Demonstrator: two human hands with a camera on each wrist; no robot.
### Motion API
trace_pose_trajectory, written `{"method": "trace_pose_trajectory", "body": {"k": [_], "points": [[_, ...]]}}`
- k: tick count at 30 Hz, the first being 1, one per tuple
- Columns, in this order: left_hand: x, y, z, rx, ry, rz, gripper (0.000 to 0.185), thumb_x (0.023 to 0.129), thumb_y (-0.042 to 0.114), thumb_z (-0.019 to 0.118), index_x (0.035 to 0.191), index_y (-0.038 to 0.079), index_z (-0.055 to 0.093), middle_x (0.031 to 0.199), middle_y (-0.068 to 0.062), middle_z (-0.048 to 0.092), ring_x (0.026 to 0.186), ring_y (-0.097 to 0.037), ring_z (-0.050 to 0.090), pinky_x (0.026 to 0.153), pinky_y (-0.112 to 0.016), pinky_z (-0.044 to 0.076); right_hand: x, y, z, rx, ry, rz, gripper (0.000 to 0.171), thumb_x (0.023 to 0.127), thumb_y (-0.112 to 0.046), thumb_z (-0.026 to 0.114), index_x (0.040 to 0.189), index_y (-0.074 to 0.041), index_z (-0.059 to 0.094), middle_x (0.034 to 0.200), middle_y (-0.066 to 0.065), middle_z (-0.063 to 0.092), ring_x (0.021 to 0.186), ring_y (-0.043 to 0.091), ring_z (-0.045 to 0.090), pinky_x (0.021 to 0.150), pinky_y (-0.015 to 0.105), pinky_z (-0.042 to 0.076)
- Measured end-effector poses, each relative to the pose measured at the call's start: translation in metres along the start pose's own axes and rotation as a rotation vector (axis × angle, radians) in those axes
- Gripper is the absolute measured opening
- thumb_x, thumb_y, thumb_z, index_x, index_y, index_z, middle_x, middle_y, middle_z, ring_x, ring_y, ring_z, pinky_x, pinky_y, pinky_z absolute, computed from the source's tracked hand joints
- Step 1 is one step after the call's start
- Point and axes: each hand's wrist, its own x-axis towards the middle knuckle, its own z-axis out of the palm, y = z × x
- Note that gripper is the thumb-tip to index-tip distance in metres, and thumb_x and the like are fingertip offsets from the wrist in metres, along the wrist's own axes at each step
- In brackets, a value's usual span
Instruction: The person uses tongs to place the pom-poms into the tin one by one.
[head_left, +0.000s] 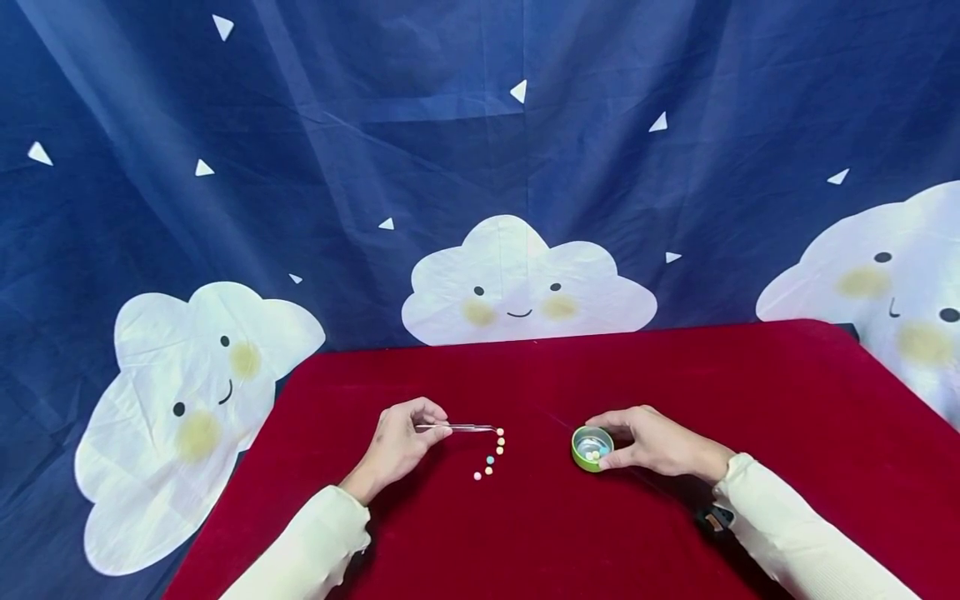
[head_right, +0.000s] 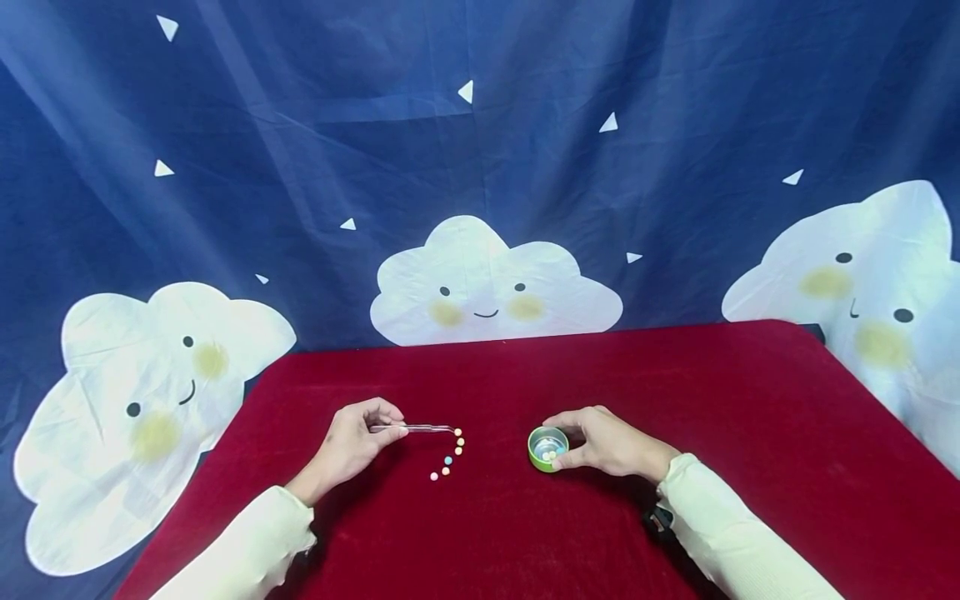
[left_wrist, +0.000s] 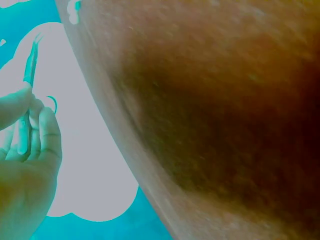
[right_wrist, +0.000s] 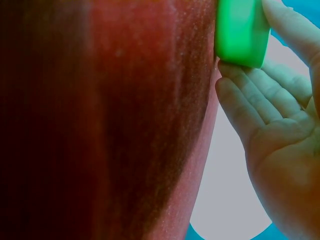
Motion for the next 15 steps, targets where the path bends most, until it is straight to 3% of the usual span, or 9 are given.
{"method": "trace_pose_trajectory", "body": {"k": [6, 15], "points": [[0.002, 0.011, 0.005, -0.015, -0.018, 0.018, 0.017, 0.078, 0.002, 0.084, 0.088, 0.01, 0.072, 0.078, 0.005, 0.07, 0.069, -0.009, 0.063, 0.069, -0.023, 0.053, 0.0, 0.001, 0.0, -0.014, 0.006, -0.007, 0.052, 0.083, -0.025, 0.082, 0.126, -0.001, 0.065, 0.114, 0.002, 0.07, 0.1, 0.016, 0.066, 0.088, 0.028, 0.053], [0.008, 0.021, 0.017, -0.044, -0.03, 0.104, 0.017, 0.078, 0.001, 0.083, 0.086, 0.01, 0.071, 0.078, 0.003, 0.072, 0.069, -0.008, 0.065, 0.067, -0.023, 0.053, 0.0, 0.002, 0.001, -0.014, 0.006, 0.004, 0.053, 0.083, -0.026, 0.083, 0.126, 0.0, 0.065, 0.114, 0.001, 0.069, 0.1, 0.015, 0.065, 0.089, 0.028, 0.053]]}}
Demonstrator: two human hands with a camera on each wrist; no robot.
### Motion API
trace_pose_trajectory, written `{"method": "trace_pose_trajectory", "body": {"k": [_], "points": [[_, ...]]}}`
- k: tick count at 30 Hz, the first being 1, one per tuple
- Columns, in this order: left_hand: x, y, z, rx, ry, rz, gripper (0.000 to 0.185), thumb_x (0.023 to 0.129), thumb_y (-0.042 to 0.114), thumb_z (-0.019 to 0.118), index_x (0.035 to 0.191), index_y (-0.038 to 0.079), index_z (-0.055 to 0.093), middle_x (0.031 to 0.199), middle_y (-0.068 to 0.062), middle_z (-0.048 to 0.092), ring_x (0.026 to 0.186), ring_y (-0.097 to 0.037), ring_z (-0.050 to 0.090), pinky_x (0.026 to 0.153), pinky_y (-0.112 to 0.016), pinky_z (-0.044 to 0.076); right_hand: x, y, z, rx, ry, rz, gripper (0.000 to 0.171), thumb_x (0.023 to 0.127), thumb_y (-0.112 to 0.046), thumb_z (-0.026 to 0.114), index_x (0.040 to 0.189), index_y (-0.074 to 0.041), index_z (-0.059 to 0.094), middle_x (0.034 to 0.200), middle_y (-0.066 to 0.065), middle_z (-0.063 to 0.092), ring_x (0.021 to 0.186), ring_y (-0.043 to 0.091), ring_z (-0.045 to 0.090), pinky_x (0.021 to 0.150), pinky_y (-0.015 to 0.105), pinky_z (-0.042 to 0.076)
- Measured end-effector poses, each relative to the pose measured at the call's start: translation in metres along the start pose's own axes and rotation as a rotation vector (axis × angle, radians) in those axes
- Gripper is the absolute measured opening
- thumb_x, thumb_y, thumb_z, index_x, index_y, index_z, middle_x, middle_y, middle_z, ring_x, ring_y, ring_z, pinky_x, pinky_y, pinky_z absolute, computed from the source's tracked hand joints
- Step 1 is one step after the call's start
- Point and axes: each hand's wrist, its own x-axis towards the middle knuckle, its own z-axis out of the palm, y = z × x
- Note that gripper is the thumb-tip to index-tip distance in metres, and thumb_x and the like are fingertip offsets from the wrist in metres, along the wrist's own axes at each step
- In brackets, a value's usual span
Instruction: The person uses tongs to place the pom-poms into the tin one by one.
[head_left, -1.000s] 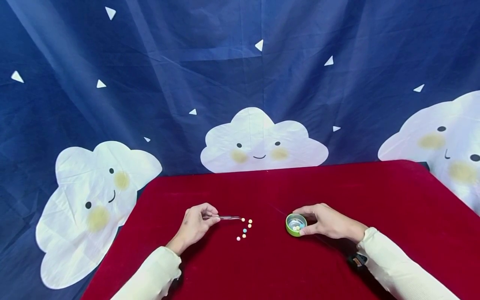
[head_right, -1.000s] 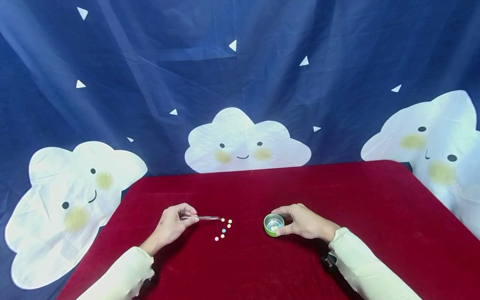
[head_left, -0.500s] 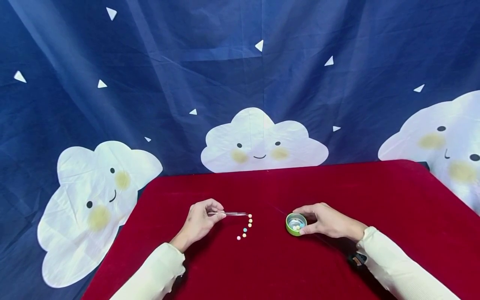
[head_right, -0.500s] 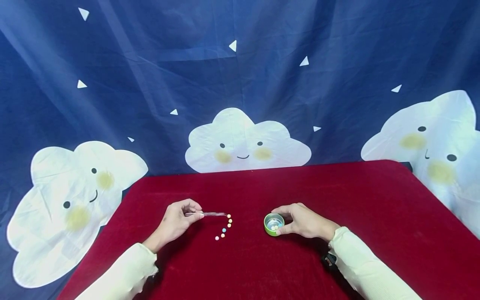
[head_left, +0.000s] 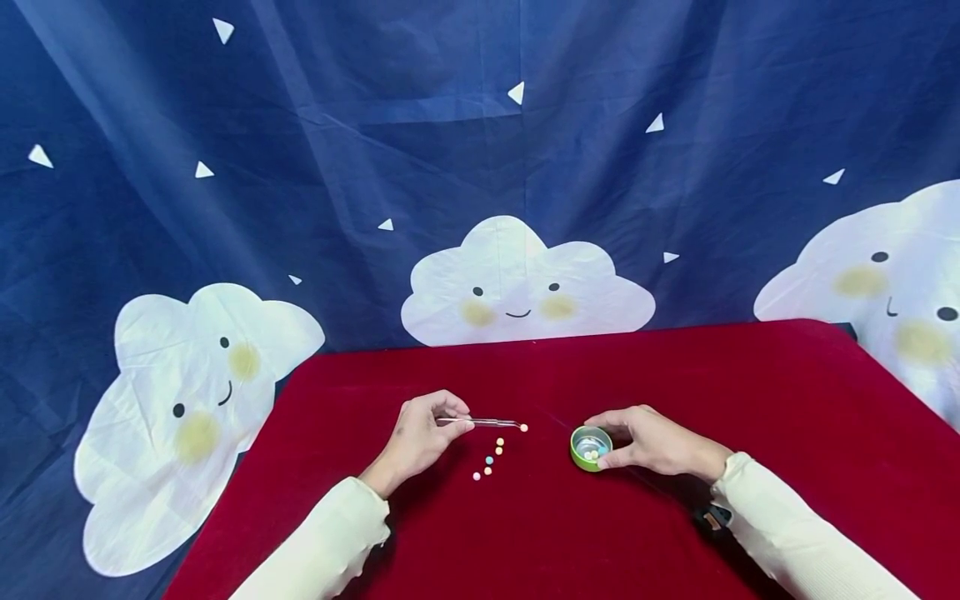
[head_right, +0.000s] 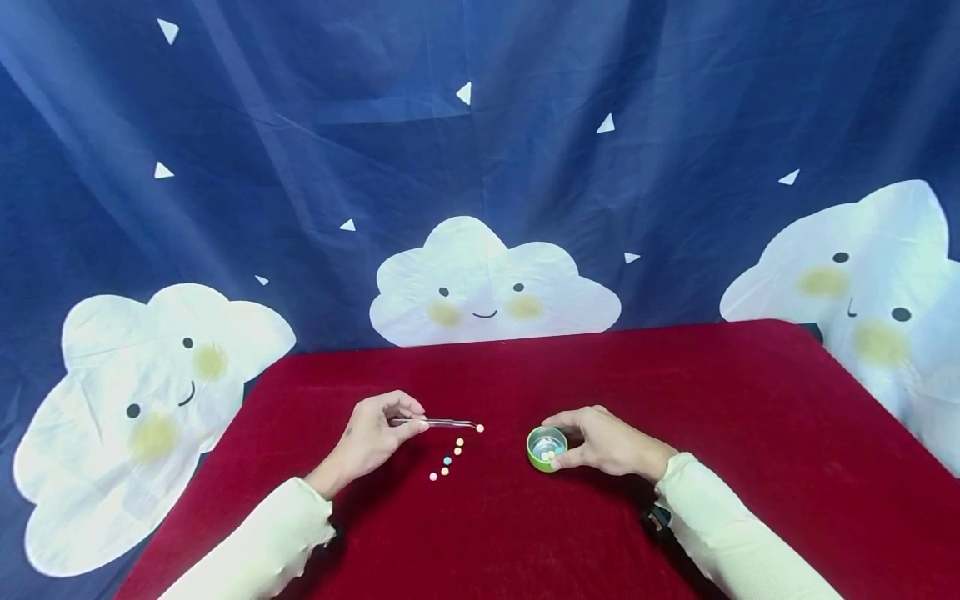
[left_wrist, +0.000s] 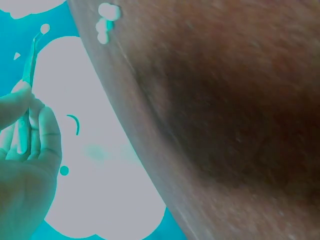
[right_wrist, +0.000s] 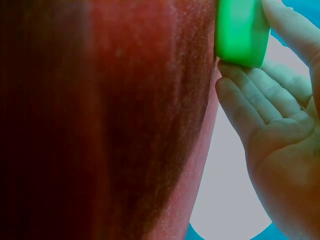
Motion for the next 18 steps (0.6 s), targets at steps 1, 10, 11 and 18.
{"method": "trace_pose_trajectory", "body": {"k": [1, 10, 11, 18], "points": [[0.001, 0.001, 0.002, -0.005, -0.002, 0.007, 0.017, 0.078, 0.001, 0.083, 0.086, 0.009, 0.071, 0.078, 0.002, 0.072, 0.07, -0.009, 0.065, 0.067, -0.023, 0.053, 0.0, 0.0, 0.0, -0.001, 0.001, 0.0, 0.053, 0.083, -0.026, 0.083, 0.126, 0.0, 0.065, 0.114, 0.001, 0.069, 0.1, 0.015, 0.065, 0.089, 0.028, 0.053], [0.006, 0.015, 0.016, -0.034, -0.04, -0.001, 0.015, 0.08, 0.003, 0.083, 0.087, 0.01, 0.071, 0.079, 0.003, 0.072, 0.072, -0.008, 0.066, 0.069, -0.023, 0.053, 0.0, -0.002, 0.0, 0.021, -0.007, 0.008, 0.054, 0.083, -0.025, 0.082, 0.127, -0.001, 0.064, 0.115, 0.001, 0.069, 0.101, 0.016, 0.066, 0.089, 0.031, 0.053], [0.007, 0.016, 0.017, -0.039, -0.044, 0.001, 0.015, 0.08, 0.003, 0.082, 0.087, 0.01, 0.071, 0.079, 0.003, 0.072, 0.072, -0.008, 0.066, 0.069, -0.023, 0.053, -0.001, -0.002, 0.0, 0.025, -0.008, 0.01, 0.054, 0.083, -0.025, 0.082, 0.128, -0.001, 0.064, 0.116, 0.002, 0.069, 0.101, 0.016, 0.066, 0.089, 0.031, 0.053], [0.01, 0.022, 0.026, -0.033, -0.074, 0.022, 0.014, 0.081, 0.004, 0.082, 0.089, 0.009, 0.071, 0.08, 0.004, 0.072, 0.075, -0.007, 0.067, 0.072, -0.024, 0.053, -0.001, -0.002, 0.001, 0.021, -0.004, 0.006, 0.053, 0.083, -0.026, 0.083, 0.127, -0.002, 0.065, 0.115, 0.001, 0.069, 0.1, 0.016, 0.065, 0.089, 0.032, 0.053]]}}
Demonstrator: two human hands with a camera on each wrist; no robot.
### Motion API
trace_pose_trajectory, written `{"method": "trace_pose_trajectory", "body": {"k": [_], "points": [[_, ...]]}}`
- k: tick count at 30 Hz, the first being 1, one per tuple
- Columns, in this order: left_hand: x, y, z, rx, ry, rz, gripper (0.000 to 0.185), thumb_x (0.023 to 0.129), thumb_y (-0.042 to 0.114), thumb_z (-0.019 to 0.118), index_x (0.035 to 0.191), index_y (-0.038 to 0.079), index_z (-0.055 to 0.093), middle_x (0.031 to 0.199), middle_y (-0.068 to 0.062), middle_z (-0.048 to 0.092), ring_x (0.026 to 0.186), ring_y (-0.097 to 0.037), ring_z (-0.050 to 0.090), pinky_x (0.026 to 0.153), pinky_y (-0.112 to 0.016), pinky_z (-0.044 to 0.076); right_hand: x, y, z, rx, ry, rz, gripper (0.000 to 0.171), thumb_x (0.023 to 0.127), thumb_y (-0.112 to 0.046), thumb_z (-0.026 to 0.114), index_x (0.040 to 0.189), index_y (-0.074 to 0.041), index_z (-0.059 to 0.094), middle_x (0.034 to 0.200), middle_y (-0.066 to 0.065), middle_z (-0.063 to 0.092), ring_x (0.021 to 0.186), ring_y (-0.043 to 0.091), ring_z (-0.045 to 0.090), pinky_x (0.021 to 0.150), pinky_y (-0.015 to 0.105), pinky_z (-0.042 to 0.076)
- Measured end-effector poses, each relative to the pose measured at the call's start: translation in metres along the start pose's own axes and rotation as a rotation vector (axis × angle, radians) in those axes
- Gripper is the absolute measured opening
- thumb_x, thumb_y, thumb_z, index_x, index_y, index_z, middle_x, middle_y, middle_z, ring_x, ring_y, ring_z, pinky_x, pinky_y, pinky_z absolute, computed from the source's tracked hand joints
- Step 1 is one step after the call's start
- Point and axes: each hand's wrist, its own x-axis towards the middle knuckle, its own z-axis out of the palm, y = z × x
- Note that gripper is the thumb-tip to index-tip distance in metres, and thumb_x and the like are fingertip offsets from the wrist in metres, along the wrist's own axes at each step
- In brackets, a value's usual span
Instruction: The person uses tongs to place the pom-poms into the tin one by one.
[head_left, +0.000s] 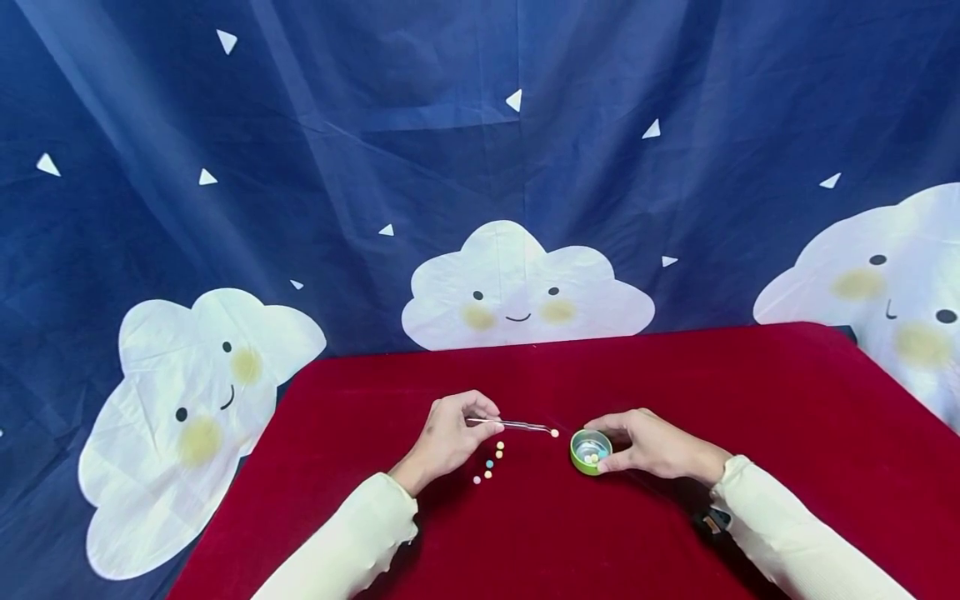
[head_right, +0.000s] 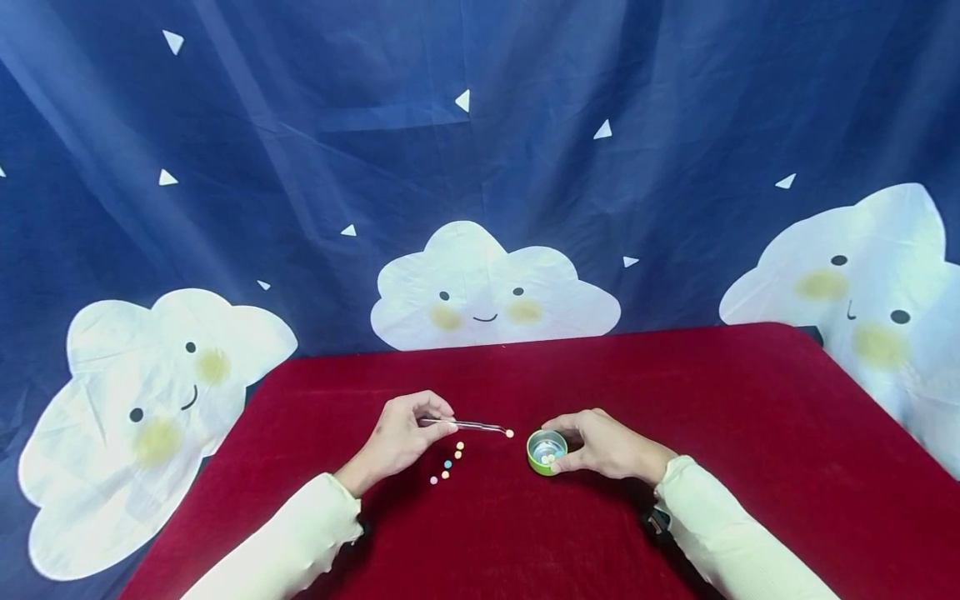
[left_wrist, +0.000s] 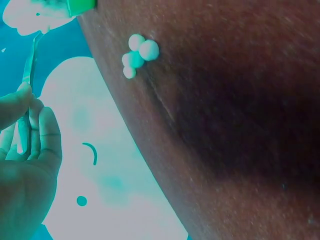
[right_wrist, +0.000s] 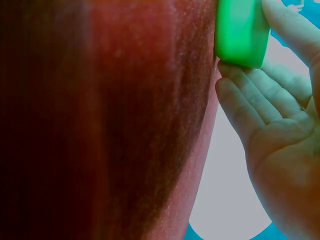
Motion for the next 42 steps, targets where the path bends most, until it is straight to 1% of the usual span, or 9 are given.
{"method": "trace_pose_trajectory", "body": {"k": [7, 14, 17, 21, 24, 27, 35, 38, 42], "points": [[0.001, 0.001, 0.009, -0.001, -0.012, 0.01, 0.014, 0.081, 0.005, 0.082, 0.088, 0.011, 0.071, 0.081, 0.003, 0.073, 0.074, -0.007, 0.067, 0.071, -0.023, 0.054, 0.001, 0.0, 0.001, 0.01, -0.004, 0.001, 0.052, 0.084, -0.024, 0.082, 0.128, -0.003, 0.064, 0.115, 0.001, 0.069, 0.102, 0.016, 0.066, 0.09, 0.033, 0.054], [0.003, 0.003, 0.019, 0.001, -0.022, 0.009, 0.013, 0.082, 0.005, 0.082, 0.089, 0.008, 0.072, 0.08, 0.003, 0.073, 0.067, -0.004, 0.063, 0.064, -0.022, 0.051, 0.001, 0.001, 0.001, -0.006, -0.006, 0.001, 0.052, 0.084, -0.025, 0.082, 0.128, -0.004, 0.065, 0.116, 0.0, 0.069, 0.105, 0.018, 0.065, 0.091, 0.038, 0.054], [0.004, 0.003, 0.023, -0.015, -0.035, 0.011, 0.013, 0.082, 0.005, 0.081, 0.089, 0.008, 0.071, 0.081, 0.002, 0.072, 0.062, -0.005, 0.062, 0.06, -0.022, 0.051, 0.001, 0.001, 0.002, -0.003, -0.003, 0.006, 0.052, 0.084, -0.025, 0.082, 0.128, -0.003, 0.065, 0.116, 0.001, 0.069, 0.104, 0.018, 0.066, 0.09, 0.037, 0.054], [0.003, 0.003, 0.028, -0.031, -0.062, -0.01, 0.013, 0.084, 0.005, 0.08, 0.089, 0.011, 0.07, 0.082, 0.003, 0.072, 0.054, -0.007, 0.059, 0.05, -0.024, 0.051, 0.0, 0.001, 0.002, 0.0, 0.003, 0.01, 0.053, 0.083, -0.025, 0.083, 0.127, -0.002, 0.065, 0.115, 0.001, 0.069, 0.102, 0.016, 0.066, 0.089, 0.034, 0.054], [0.003, 0.002, 0.031, -0.037, -0.079, -0.036, 0.013, 0.085, 0.006, 0.079, 0.089, 0.013, 0.069, 0.083, 0.004, 0.072, 0.043, -0.007, 0.054, 0.04, -0.027, 0.048, 0.001, 0.0, 0.002, -0.001, 0.006, 0.013, 0.053, 0.083, -0.025, 0.083, 0.127, -0.002, 0.065, 0.115, 0.001, 0.069, 0.102, 0.016, 0.065, 0.089, 0.033, 0.054], [0.002, 0.001, 0.033, -0.038, -0.083, -0.049, 0.014, 0.084, 0.006, 0.079, 0.088, 0.013, 0.069, 0.083, 0.005, 0.071, 0.037, -0.007, 0.049, 0.034, -0.027, 0.045, 0.001, -0.001, 0.003, -0.004, 0.005, 0.013, 0.053, 0.083, -0.025, 0.083, 0.127, -0.002, 0.065, 0.115, 0.001, 0.069, 0.102, 0.016, 0.066, 0.089, 0.032, 0.054], [0.0, -0.002, 0.034, -0.026, -0.088, -0.027, 0.015, 0.082, 0.003, 0.081, 0.086, 0.011, 0.068, 0.079, 0.005, 0.07, 0.044, -0.002, 0.05, 0.04, -0.021, 0.043, 0.0, -0.002, 0.001, -0.004, 0.0, 0.007, 0.053, 0.083, -0.025, 0.083, 0.128, -0.002, 0.064, 0.115, 0.001, 0.069, 0.103, 0.017, 0.066, 0.09, 0.031, 0.053], [-0.001, -0.001, 0.032, -0.031, -0.096, -0.047, 0.015, 0.083, 0.004, 0.08, 0.087, 0.011, 0.068, 0.079, 0.005, 0.069, 0.039, -0.007, 0.051, 0.036, -0.024, 0.045, 0.0, -0.003, 0.001, -0.004, 0.0, 0.009, 0.053, 0.083, -0.025, 0.082, 0.128, -0.002, 0.064, 0.116, 0.002, 0.069, 0.103, 0.018, 0.066, 0.09, 0.031, 0.053], [-0.001, 0.001, 0.029, -0.036, -0.103, -0.07, 0.015, 0.084, 0.005, 0.08, 0.089, 0.012, 0.068, 0.079, 0.004, 0.067, 0.037, -0.025, 0.056, 0.033, -0.03, 0.045, 0.0, -0.002, -0.001, -0.023, 0.004, 0.006, 0.053, 0.083, -0.026, 0.082, 0.127, -0.002, 0.065, 0.116, 0.001, 0.069, 0.104, 0.017, 0.065, 0.09, 0.03, 0.053]]}}
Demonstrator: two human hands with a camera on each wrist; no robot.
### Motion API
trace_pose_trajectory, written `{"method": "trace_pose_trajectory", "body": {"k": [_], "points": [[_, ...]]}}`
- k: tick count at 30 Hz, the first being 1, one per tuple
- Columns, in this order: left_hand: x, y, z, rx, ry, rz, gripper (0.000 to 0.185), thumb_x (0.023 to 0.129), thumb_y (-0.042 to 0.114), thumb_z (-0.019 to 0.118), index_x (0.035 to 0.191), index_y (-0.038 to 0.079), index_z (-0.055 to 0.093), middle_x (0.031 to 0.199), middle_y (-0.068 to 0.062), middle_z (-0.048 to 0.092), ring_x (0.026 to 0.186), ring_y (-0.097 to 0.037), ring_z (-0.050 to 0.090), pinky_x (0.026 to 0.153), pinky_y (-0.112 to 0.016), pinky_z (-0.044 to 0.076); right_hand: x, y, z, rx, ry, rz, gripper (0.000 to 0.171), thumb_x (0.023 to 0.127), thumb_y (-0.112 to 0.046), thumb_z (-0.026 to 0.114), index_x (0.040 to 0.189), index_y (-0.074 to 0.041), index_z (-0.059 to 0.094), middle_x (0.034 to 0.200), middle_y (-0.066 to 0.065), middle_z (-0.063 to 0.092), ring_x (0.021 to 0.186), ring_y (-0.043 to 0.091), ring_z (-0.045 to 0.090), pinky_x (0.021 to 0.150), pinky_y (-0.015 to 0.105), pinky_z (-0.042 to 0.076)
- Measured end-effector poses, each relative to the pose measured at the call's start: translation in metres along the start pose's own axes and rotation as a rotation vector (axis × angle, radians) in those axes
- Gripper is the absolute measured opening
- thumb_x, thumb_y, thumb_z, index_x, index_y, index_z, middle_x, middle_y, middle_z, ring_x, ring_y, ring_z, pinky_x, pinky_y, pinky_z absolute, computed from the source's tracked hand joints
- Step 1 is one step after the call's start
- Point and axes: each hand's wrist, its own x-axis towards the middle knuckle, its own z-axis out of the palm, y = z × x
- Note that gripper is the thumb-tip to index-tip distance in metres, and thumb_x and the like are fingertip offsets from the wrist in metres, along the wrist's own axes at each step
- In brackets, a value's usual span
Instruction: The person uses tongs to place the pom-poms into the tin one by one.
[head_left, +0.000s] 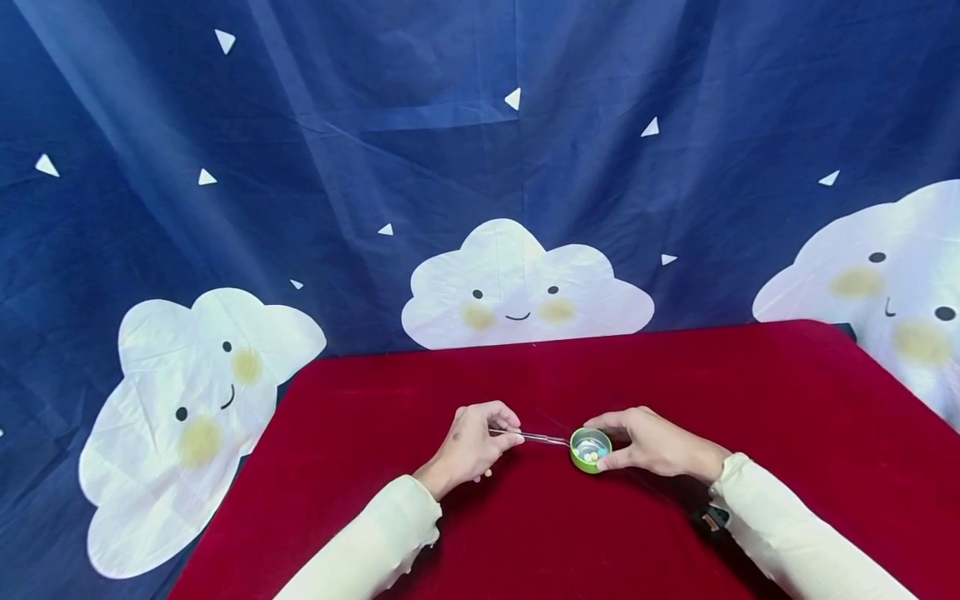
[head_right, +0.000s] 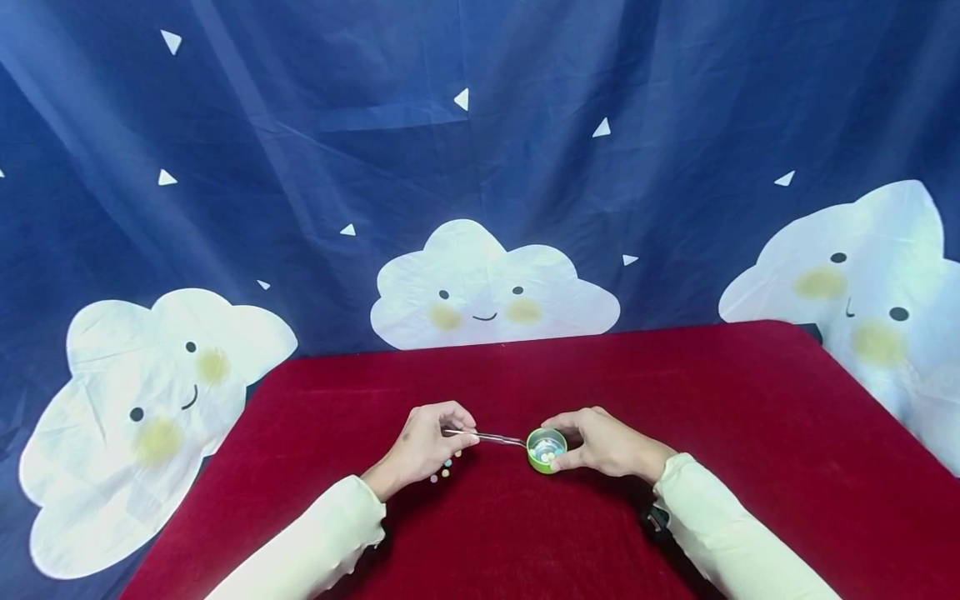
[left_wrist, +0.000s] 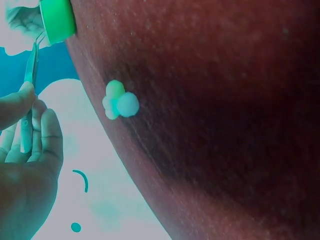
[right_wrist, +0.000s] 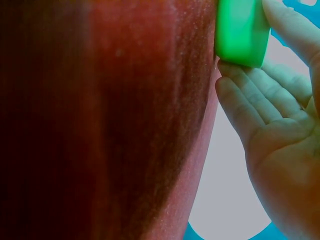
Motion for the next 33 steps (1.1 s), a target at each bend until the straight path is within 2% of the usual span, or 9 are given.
{"method": "trace_pose_trajectory", "body": {"k": [3, 5, 9, 12, 17, 20, 28, 33], "points": [[-0.001, -0.001, -0.003, 0.004, -0.003, 0.004, 0.014, 0.084, 0.005, 0.079, 0.09, 0.011, 0.068, 0.079, 0.004, 0.067, 0.041, -0.028, 0.058, 0.033, -0.032, 0.046, 0.001, 0.001, 0.0, -0.005, 0.001, -0.004, 0.053, 0.083, -0.026, 0.082, 0.127, -0.002, 0.065, 0.116, 0.002, 0.069, 0.104, 0.017, 0.065, 0.09, 0.03, 0.053], [0.0, -0.003, -0.005, 0.018, 0.003, 0.028, 0.014, 0.084, 0.004, 0.08, 0.091, 0.008, 0.069, 0.079, 0.004, 0.068, 0.045, -0.021, 0.06, 0.037, -0.03, 0.049, 0.001, 0.001, 0.0, -0.002, -0.001, -0.006, 0.053, 0.083, -0.026, 0.082, 0.127, -0.001, 0.065, 0.117, 0.002, 0.069, 0.104, 0.017, 0.065, 0.09, 0.03, 0.053], [-0.001, -0.007, -0.013, 0.059, 0.053, 0.065, 0.013, 0.082, 0.004, 0.082, 0.09, 0.007, 0.071, 0.08, 0.004, 0.071, 0.062, -0.006, 0.063, 0.057, -0.024, 0.053, 0.002, 0.002, -0.001, 0.001, -0.005, -0.012, 0.054, 0.084, -0.026, 0.082, 0.127, -0.001, 0.064, 0.117, 0.002, 0.069, 0.104, 0.017, 0.066, 0.09, 0.03, 0.053], [-0.001, -0.01, -0.02, 0.069, 0.091, 0.079, 0.014, 0.08, 0.004, 0.083, 0.088, 0.008, 0.072, 0.08, 0.004, 0.072, 0.071, -0.005, 0.065, 0.068, -0.022, 0.052, 0.003, 0.002, -0.001, -0.002, -0.003, -0.018, 0.053, 0.084, -0.026, 0.082, 0.127, -0.001, 0.065, 0.116, 0.001, 0.069, 0.103, 0.016, 0.066, 0.09, 0.03, 0.053], [-0.005, -0.013, -0.029, 0.075, 0.1, 0.071, 0.014, 0.08, 0.004, 0.082, 0.087, 0.01, 0.071, 0.08, 0.005, 0.072, 0.075, -0.007, 0.067, 0.071, -0.025, 0.052, 0.002, 0.001, -0.001, -0.001, -0.005, -0.017, 0.052, 0.084, -0.025, 0.082, 0.126, -0.001, 0.065, 0.116, 0.001, 0.07, 0.103, 0.016, 0.066, 0.09, 0.029, 0.053], [-0.009, -0.014, -0.032, 0.085, 0.103, 0.043, 0.015, 0.08, 0.004, 0.083, 0.086, 0.012, 0.071, 0.079, 0.007, 0.072, 0.075, -0.005, 0.066, 0.072, -0.025, 0.052, 0.002, 0.0, -0.001, 0.012, -0.01, -0.009, 0.053, 0.084, -0.025, 0.082, 0.127, -0.001, 0.064, 0.116, 0.002, 0.069, 0.104, 0.017, 0.066, 0.09, 0.029, 0.053], [-0.02, -0.024, -0.047, 0.109, 0.138, 0.022, 0.017, 0.078, 0.004, 0.084, 0.084, 0.013, 0.071, 0.077, 0.008, 0.07, 0.073, -0.006, 0.065, 0.07, -0.024, 0.051, 0.001, 0.0, -0.001, 0.018, -0.011, 0.008, 0.054, 0.084, -0.026, 0.082, 0.129, -0.001, 0.063, 0.118, 0.002, 0.069, 0.106, 0.02, 0.066, 0.09, 0.033, 0.053], [-0.026, -0.029, -0.056, 0.114, 0.157, 0.001, 0.018, 0.077, 0.003, 0.084, 0.084, 0.013, 0.071, 0.076, 0.009, 0.07, 0.072, -0.006, 0.065, 0.069, -0.023, 0.051, 0.0, 0.0, 0.0, 0.02, -0.008, 0.008, 0.056, 0.084, -0.027, 0.082, 0.129, 0.0, 0.063, 0.118, 0.004, 0.069, 0.106, 0.021, 0.066, 0.089, 0.031, 0.053]]}}
